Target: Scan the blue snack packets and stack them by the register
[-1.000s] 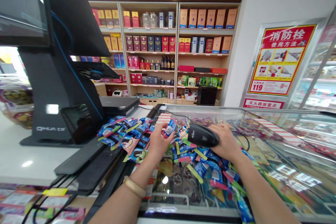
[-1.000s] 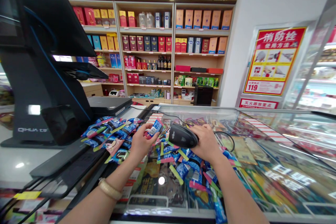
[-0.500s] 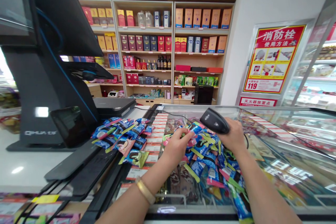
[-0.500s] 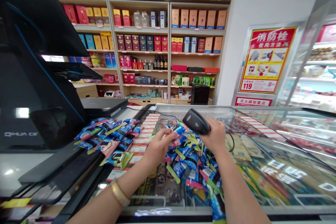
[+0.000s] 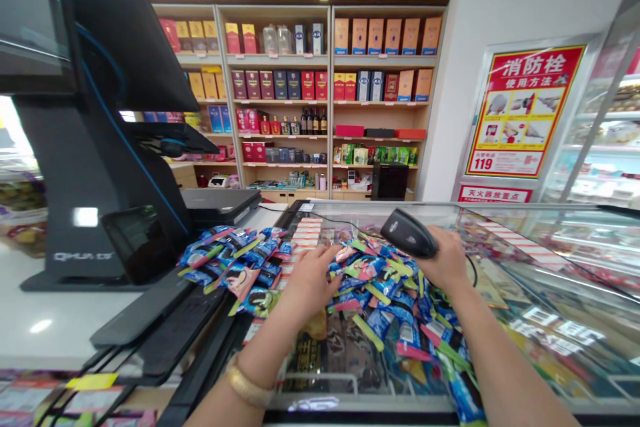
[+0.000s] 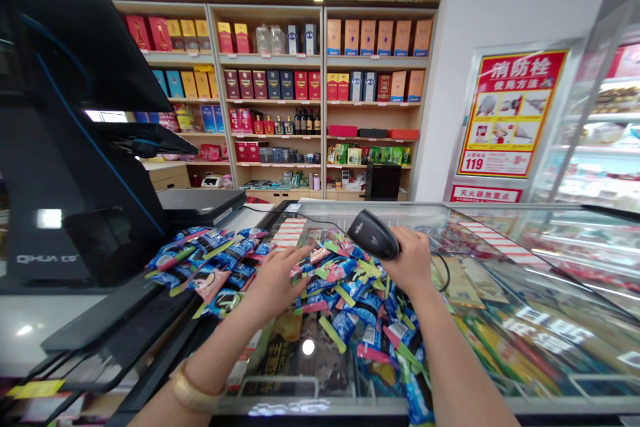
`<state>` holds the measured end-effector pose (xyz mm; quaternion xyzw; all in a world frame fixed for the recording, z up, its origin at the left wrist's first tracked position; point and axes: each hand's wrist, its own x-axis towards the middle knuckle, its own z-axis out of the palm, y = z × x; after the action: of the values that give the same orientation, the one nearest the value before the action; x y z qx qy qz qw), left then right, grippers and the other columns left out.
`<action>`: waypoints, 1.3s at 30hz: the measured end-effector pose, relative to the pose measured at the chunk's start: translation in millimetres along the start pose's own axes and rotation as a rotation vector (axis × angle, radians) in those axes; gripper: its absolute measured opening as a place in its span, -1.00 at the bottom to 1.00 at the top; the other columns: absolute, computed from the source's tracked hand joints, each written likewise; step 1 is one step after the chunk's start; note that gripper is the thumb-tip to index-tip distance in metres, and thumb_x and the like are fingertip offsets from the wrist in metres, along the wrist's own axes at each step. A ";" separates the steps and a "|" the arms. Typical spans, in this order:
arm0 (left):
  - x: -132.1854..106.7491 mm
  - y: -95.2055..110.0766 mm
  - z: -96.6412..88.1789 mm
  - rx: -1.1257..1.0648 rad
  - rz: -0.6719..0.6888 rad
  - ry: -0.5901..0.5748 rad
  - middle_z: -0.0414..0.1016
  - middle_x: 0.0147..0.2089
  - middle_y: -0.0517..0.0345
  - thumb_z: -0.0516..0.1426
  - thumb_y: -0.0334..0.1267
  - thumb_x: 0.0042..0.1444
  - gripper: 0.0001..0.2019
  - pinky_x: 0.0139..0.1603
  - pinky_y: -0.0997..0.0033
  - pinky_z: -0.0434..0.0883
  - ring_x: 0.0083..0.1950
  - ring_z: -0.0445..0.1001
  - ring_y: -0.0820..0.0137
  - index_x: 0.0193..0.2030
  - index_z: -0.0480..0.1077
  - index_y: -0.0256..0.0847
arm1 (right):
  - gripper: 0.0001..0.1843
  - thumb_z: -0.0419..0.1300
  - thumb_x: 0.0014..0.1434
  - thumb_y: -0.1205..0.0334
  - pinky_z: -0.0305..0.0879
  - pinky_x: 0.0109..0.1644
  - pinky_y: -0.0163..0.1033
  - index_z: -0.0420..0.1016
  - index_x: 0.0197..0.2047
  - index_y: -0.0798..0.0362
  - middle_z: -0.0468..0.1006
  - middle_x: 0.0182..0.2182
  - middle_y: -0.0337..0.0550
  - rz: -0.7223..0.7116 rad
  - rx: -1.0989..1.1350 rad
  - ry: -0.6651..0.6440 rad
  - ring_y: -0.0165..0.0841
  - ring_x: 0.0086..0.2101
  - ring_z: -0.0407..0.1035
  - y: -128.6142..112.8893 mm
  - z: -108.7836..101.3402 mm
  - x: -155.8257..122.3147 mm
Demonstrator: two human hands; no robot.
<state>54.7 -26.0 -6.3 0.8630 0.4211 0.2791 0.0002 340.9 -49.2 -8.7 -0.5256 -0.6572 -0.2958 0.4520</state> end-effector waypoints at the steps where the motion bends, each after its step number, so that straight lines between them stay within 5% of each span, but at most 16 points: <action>1: -2.6 -8.4 -10.2 0.075 -0.095 -0.094 0.46 0.07 -0.09 0.18 -0.26 0.01 -0.48 0.21 -0.03 0.20 0.11 0.40 0.11 0.18 0.34 -0.12 | -0.81 0.14 0.00 0.13 0.11 -0.23 -0.19 0.44 -0.34 0.03 0.51 -0.44 -0.15 0.000 -0.001 -0.003 -0.23 -0.35 0.41 0.0 0.7 -0.3; 4: -11.7 -32.0 -38.9 0.236 -0.314 -0.379 0.46 0.08 -0.11 0.35 -0.24 -0.32 -0.33 0.20 -0.14 0.13 0.16 0.33 -0.06 0.08 0.44 -0.05 | -0.79 0.13 -0.01 0.14 0.12 -0.22 -0.18 0.45 -0.30 0.03 0.54 -0.40 -0.14 -0.012 -0.004 -0.017 -0.22 -0.33 0.42 1.4 3.6 -2.0; 6: -16.9 -41.1 -52.6 0.300 -0.386 -0.458 0.42 0.13 -0.13 0.37 -0.27 -0.43 -0.29 0.24 -0.18 0.05 0.22 0.26 -0.12 0.03 0.47 -0.03 | -0.79 0.13 -0.02 0.16 0.12 -0.21 -0.18 0.46 -0.29 0.02 0.55 -0.37 -0.13 -0.023 -0.008 -0.019 -0.22 -0.32 0.42 3.0 5.1 -3.2; 12: -26.3 -45.2 -59.6 0.409 -0.502 -0.484 0.08 0.39 -0.14 0.20 -0.51 -0.35 -0.39 0.31 -0.29 -0.30 0.44 -0.16 -0.13 -0.04 0.49 -0.03 | -0.78 0.13 -0.01 0.15 0.13 -0.20 -0.18 0.44 -0.28 0.03 0.53 -0.41 -0.14 -0.010 0.010 -0.024 -0.22 -0.33 0.41 5.2 5.1 -4.3; 23: -28.1 -57.9 -34.8 0.397 -0.462 -0.399 -0.03 0.42 -0.27 0.21 -0.51 -0.35 -0.43 0.32 -0.28 -0.21 0.43 -0.17 -0.15 -0.05 0.50 -0.22 | -0.77 0.12 -0.02 0.17 0.15 -0.21 -0.18 0.48 -0.28 0.04 0.55 -0.38 -0.11 -0.006 0.019 -0.033 -0.21 -0.32 0.42 2.9 8.1 -4.0; 26: -21.9 -60.5 -31.2 0.175 -0.424 -0.197 0.13 0.36 -0.24 0.24 -0.39 -0.31 -0.56 0.34 -0.17 -0.07 0.39 0.01 -0.12 -0.15 0.53 -0.23 | -0.75 0.11 -0.03 0.18 0.15 -0.22 -0.18 0.49 -0.27 0.04 0.55 -0.39 -0.12 -0.007 0.019 -0.030 -0.22 -0.34 0.42 1.4 7.6 -3.5; 29: -16.3 -59.3 -29.9 -0.290 -0.378 -0.014 0.34 0.22 -0.15 0.28 -0.25 -0.25 -0.62 0.28 0.05 0.16 0.25 0.27 0.00 -0.19 0.51 -0.23 | -0.76 0.11 -0.03 0.19 0.15 -0.21 -0.18 0.49 -0.27 0.03 0.56 -0.38 -0.12 -0.007 0.014 -0.023 -0.22 -0.32 0.42 0.3 6.7 -3.2; 35: -13.0 -44.0 -23.9 -1.403 -0.525 0.002 0.58 -0.25 0.06 0.31 -0.16 -0.08 -0.69 -0.08 0.27 0.44 -0.20 0.54 0.29 -0.21 0.48 -0.25 | -0.75 0.13 -0.04 0.19 0.14 -0.20 -0.17 0.47 -0.26 0.04 0.55 -0.38 -0.13 -0.065 0.062 -0.026 -0.23 -0.32 0.41 -5.9 3.3 -1.1; 39: -9.9 -37.2 -18.2 -1.730 -0.700 -0.012 0.59 -0.29 0.01 0.14 -0.18 0.17 -0.79 -0.14 0.22 0.49 -0.27 0.57 0.31 -0.21 0.46 -0.30 | -0.79 0.14 -0.01 0.18 0.14 -0.20 -0.17 0.46 -0.27 0.03 0.55 -0.37 -0.12 -0.099 0.126 -0.136 -0.24 -0.32 0.40 -15.7 -0.7 2.0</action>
<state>14.0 -13.4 -4.5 0.3881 0.3028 0.4754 0.7291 326.0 -53.2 -5.3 -0.4819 -0.7288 -0.2397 0.4233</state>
